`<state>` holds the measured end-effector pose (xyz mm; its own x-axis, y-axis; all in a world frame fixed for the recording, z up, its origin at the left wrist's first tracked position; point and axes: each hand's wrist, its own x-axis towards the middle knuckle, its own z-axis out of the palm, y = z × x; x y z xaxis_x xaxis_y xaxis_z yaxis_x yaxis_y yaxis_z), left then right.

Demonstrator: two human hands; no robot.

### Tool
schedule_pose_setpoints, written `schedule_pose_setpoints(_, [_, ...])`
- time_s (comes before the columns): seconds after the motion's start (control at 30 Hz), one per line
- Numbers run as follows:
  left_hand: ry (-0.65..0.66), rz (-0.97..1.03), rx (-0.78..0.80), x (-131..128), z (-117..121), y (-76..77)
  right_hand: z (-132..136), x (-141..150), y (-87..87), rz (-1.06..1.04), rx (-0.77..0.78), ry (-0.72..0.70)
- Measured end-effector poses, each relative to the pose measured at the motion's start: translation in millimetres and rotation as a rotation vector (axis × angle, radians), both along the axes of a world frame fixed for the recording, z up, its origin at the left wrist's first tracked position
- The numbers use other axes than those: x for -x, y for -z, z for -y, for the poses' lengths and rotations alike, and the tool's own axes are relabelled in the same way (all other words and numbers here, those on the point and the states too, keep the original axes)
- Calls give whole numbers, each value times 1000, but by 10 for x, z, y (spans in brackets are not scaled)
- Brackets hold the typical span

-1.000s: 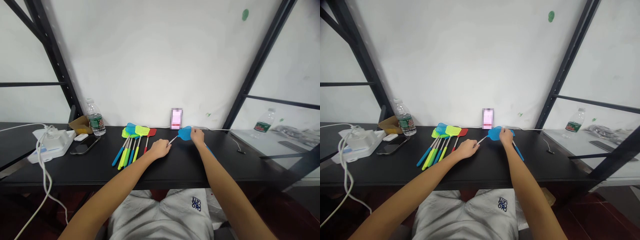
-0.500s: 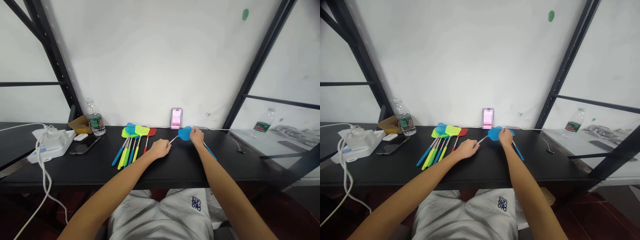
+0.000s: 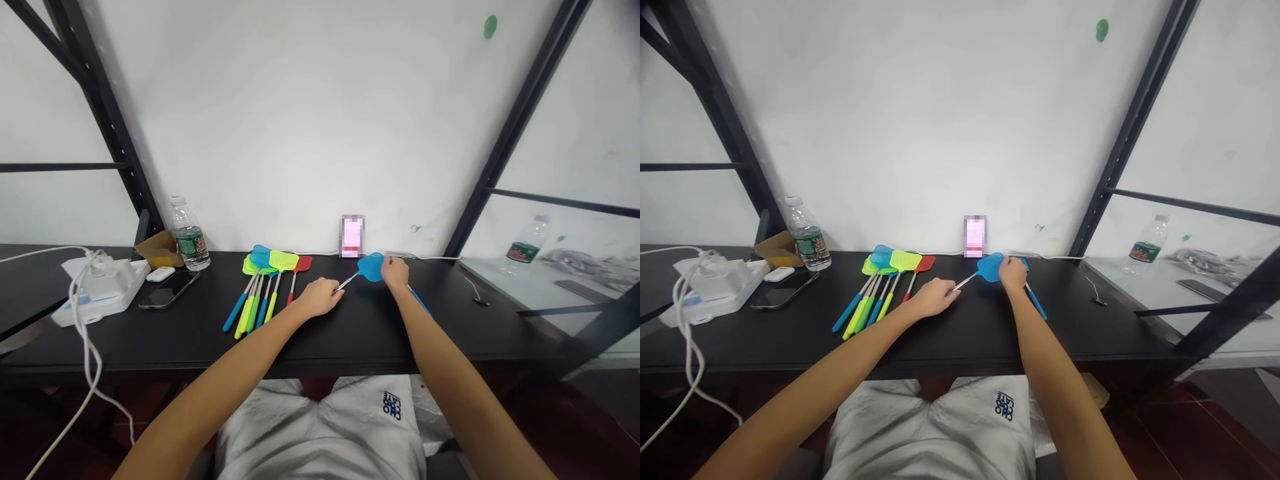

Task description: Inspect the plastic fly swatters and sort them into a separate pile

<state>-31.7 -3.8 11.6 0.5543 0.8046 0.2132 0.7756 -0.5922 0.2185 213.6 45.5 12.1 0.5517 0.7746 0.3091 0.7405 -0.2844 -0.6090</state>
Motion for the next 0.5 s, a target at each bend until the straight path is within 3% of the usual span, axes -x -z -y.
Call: schedule_pose_setpoints(0.5, [80, 76, -5, 8, -23, 48, -11, -42, 28, -15, 0, 11])
